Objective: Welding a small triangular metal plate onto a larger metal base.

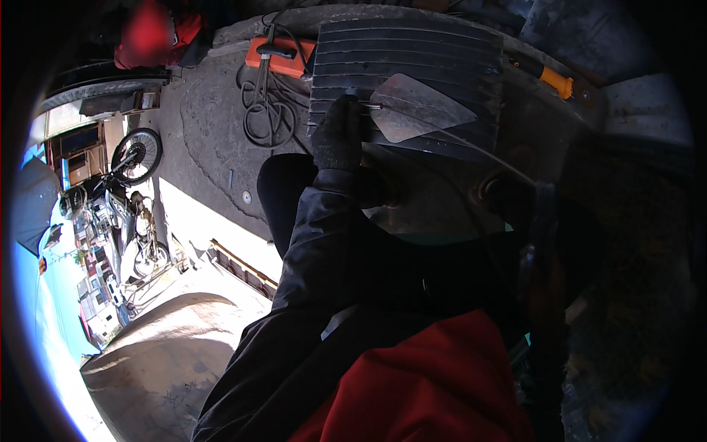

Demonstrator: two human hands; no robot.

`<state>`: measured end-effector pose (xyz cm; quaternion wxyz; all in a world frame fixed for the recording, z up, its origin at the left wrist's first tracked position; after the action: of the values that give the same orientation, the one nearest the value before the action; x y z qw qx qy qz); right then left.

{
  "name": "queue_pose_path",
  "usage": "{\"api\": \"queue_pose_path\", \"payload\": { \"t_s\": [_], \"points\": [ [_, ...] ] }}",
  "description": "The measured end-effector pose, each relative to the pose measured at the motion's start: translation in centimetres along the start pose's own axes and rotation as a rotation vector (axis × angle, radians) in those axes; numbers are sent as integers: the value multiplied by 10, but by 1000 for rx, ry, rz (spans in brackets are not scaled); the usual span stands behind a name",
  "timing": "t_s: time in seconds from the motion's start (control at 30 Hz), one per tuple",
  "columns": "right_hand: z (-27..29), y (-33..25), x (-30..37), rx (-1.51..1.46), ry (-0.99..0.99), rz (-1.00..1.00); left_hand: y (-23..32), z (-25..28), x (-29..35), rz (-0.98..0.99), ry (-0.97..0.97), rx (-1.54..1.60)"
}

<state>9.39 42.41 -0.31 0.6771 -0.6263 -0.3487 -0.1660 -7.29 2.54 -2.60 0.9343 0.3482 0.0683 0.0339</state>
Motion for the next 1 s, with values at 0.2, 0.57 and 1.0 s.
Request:
{"api": "queue_pose_path", "payload": {
  "t_s": [0.2,0.57,1.0],
  "points": [
    [4,12,-4,-256,3,-180,-1,0,1,-10,17,-14],
    [-4,-20,-16,-359,-101,-15,6,-1,-2,-87,-3,-165],
    [10,32,16,-81,-4,211,-15,-7,0,30,-5,70]
  ]
}}
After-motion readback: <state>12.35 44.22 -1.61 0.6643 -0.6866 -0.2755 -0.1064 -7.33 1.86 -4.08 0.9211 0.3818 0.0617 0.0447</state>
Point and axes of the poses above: each hand's wrist, its own x-axis away from the middle knuckle, its own z-axis out of the back of the hand, y = z × x, the point moved 10 cm from there along -x, towards the middle knuckle, and after that the axes turned 14 degrees about -y, right-handed, at the moved point
